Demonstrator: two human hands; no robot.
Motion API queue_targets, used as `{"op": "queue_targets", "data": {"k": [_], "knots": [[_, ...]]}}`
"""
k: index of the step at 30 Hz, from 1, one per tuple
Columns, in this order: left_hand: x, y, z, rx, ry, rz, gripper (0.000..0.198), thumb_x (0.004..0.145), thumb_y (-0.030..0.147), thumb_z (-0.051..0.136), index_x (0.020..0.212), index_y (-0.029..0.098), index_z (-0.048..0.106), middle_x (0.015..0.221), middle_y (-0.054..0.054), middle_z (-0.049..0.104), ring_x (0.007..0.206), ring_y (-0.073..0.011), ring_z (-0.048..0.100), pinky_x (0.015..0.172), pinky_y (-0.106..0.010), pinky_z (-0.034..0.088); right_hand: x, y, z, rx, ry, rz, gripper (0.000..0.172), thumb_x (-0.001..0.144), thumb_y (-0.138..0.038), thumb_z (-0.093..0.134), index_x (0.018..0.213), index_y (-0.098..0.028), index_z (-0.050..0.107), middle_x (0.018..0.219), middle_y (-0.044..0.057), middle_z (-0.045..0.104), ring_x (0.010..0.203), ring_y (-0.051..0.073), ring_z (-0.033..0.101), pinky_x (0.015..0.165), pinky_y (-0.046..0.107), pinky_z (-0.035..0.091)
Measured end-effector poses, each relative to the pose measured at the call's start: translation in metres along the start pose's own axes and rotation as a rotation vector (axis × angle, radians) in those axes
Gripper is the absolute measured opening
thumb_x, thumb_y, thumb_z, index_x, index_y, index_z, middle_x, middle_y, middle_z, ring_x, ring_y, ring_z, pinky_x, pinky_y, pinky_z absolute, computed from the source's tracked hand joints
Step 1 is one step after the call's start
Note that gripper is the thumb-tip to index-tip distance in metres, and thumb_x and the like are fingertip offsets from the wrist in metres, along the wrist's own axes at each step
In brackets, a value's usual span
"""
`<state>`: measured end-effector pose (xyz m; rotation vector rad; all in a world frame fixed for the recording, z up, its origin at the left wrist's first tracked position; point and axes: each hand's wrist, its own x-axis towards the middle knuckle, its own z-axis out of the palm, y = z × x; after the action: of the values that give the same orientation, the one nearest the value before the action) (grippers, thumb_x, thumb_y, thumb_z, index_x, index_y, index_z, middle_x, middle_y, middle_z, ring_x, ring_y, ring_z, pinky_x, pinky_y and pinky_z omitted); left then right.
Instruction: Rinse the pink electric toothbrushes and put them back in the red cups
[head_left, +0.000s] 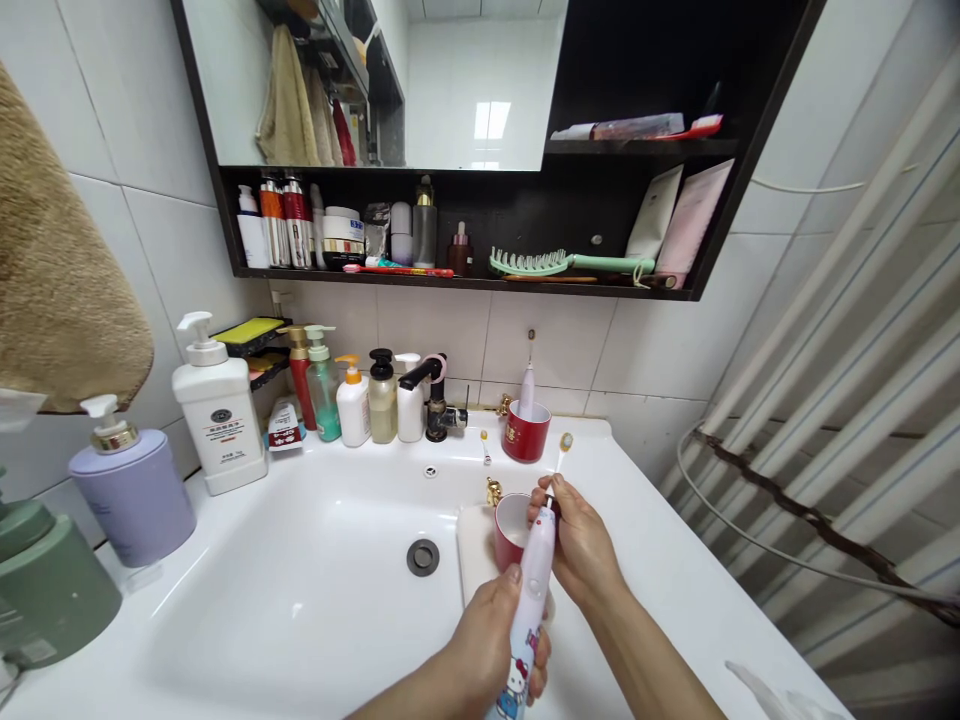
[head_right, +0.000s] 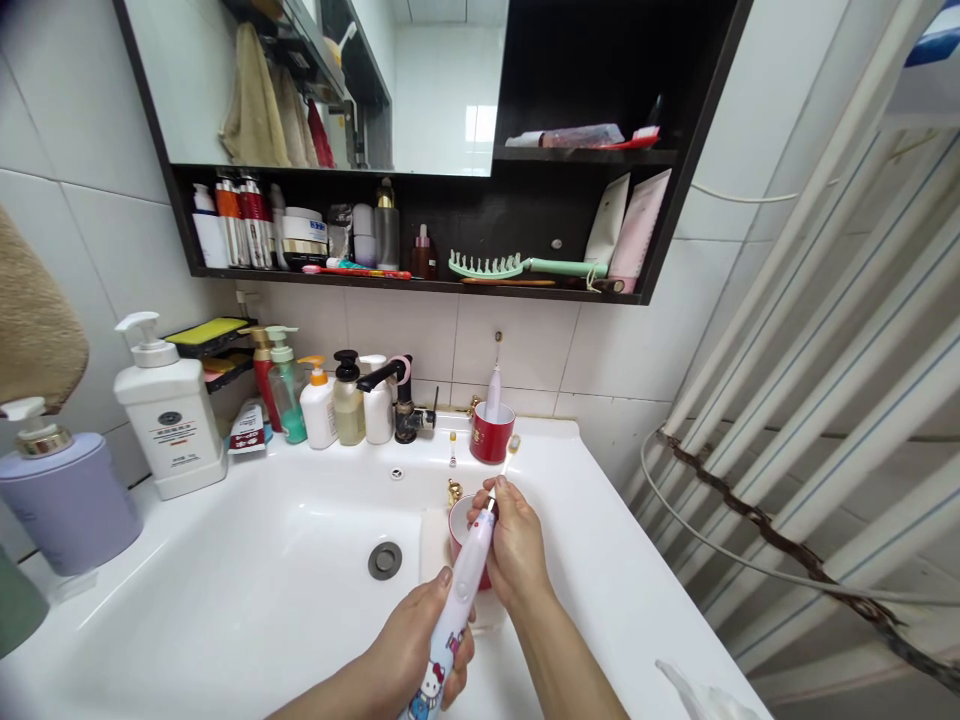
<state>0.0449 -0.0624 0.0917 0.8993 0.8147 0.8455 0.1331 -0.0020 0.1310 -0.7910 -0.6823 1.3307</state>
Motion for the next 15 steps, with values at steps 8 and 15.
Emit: {"op": "queue_targets", "data": {"k": [8, 15], "knots": [[0.003, 0.017, -0.009, -0.242, 0.183, 0.041, 0.046, 0.058, 0.061, 0.028, 0.058, 0.016, 0.035, 0.038, 0.006, 0.038, 0.027, -0.0026, 0.032, 0.032, -0.017, 0.021, 0.018, -0.009, -0.010, -0.685, 0.011, -0.107, 0.023, 0.067, -0.036, 0.038, 0.073, -0.017, 0.049, 0.045, -0.006, 0.040, 0.039, 0.005, 0.040, 0.041, 0.018, 0.036], [0.014, 0.021, -0.012, -0.413, 0.234, -0.103, 0.045, 0.063, 0.058, 0.020, 0.051, 0.017, 0.032, 0.031, 0.006, 0.033, 0.023, -0.0047, 0.030, 0.030, -0.018, 0.016, 0.079, 0.019, 0.026, -1.314, 0.000, -0.032, 0.018, 0.069, -0.027, 0.042, 0.070, -0.012, 0.051, 0.057, -0.002, 0.051, 0.047, 0.007, 0.047, 0.042, 0.020, 0.039]]}}
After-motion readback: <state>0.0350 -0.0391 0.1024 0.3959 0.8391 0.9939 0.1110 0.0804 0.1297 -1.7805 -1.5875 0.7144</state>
